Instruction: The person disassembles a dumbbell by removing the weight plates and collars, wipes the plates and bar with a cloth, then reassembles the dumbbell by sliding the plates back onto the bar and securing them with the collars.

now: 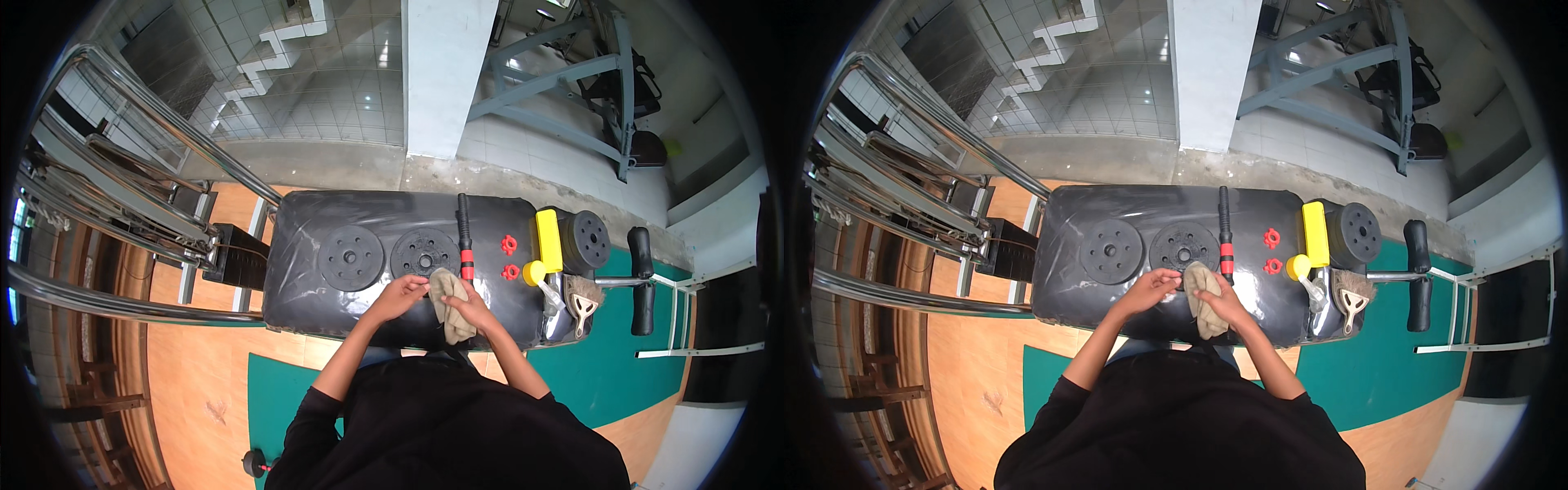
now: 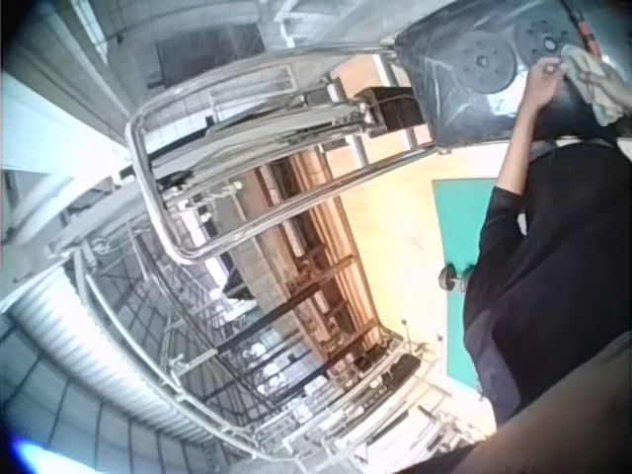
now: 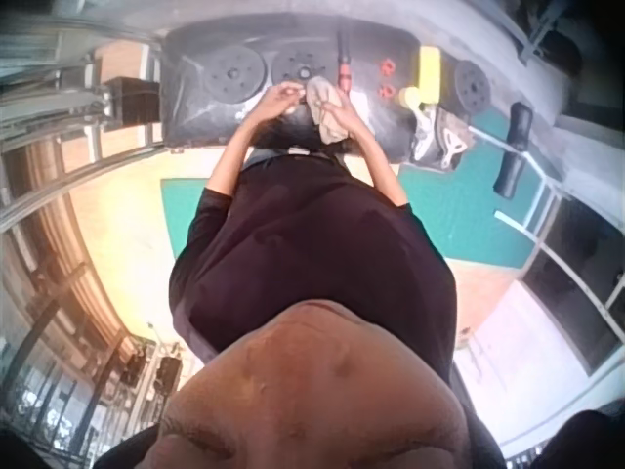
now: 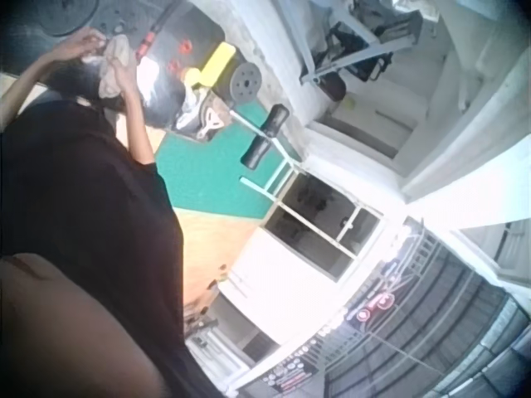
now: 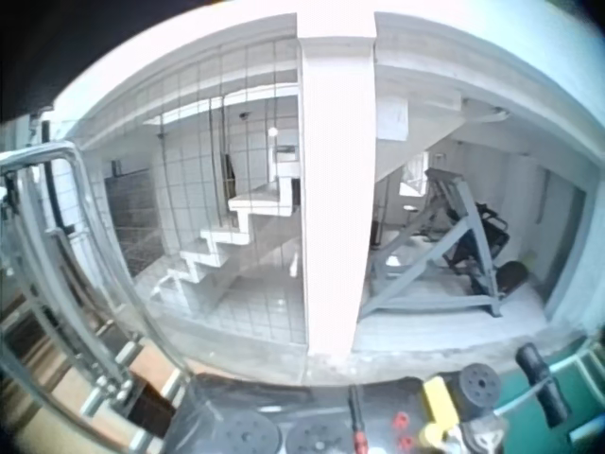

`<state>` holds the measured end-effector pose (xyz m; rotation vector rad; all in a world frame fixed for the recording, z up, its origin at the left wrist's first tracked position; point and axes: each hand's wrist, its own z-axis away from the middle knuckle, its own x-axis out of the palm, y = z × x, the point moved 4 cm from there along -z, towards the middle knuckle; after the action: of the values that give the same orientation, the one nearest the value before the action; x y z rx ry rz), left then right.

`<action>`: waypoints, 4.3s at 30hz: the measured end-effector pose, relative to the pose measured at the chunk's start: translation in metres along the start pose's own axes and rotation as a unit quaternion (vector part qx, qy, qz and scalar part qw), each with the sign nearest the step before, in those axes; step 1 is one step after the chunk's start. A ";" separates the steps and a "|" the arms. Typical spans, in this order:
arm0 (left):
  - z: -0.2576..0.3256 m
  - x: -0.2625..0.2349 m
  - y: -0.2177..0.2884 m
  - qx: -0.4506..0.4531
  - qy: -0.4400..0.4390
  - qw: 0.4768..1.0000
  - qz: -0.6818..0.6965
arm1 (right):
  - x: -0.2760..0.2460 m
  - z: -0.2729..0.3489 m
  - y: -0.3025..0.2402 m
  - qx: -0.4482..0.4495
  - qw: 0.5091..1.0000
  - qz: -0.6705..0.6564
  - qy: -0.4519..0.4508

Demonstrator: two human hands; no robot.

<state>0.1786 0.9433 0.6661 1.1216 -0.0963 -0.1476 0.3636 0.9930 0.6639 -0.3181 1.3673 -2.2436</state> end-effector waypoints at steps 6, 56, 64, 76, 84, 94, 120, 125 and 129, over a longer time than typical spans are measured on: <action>-0.035 -0.038 -0.050 0.001 0.138 0.919 -0.369 | 0.007 -0.098 -0.056 -0.130 0.852 0.481 0.161; -0.041 -0.051 -0.107 0.014 -0.067 0.998 -0.007 | 0.087 -0.119 -0.045 -0.164 0.625 0.763 0.032; -0.043 -0.052 -0.113 0.031 -0.071 0.997 0.008 | 0.124 -0.108 -0.012 -0.236 0.644 0.724 0.079; -0.041 -0.051 -0.108 0.039 -0.053 0.997 -0.032 | 0.066 -0.087 0.000 -0.165 0.666 0.699 0.201; -0.043 -0.056 -0.115 0.032 -0.090 0.995 -0.028 | 0.074 -0.005 -0.015 -0.085 0.815 0.568 -0.076; -0.041 -0.056 -0.111 0.010 -0.082 0.996 0.030 | 0.098 -0.038 0.006 -0.079 0.767 0.628 0.106; -0.044 -0.056 -0.120 0.032 -0.078 0.995 0.053 | 0.046 -0.075 -0.033 -0.111 0.757 0.609 0.207; -0.051 -0.057 -0.129 0.028 -0.080 0.992 0.092 | 0.107 -0.049 0.001 -0.143 0.742 0.651 0.072; -0.049 -0.060 -0.127 0.028 -0.080 0.991 0.101 | 0.093 -0.044 -0.012 -0.082 0.850 0.484 -0.190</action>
<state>0.1178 0.9430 0.5298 1.1486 -0.3565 -0.0542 0.2617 0.9831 0.6490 -0.0734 1.1248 -1.1552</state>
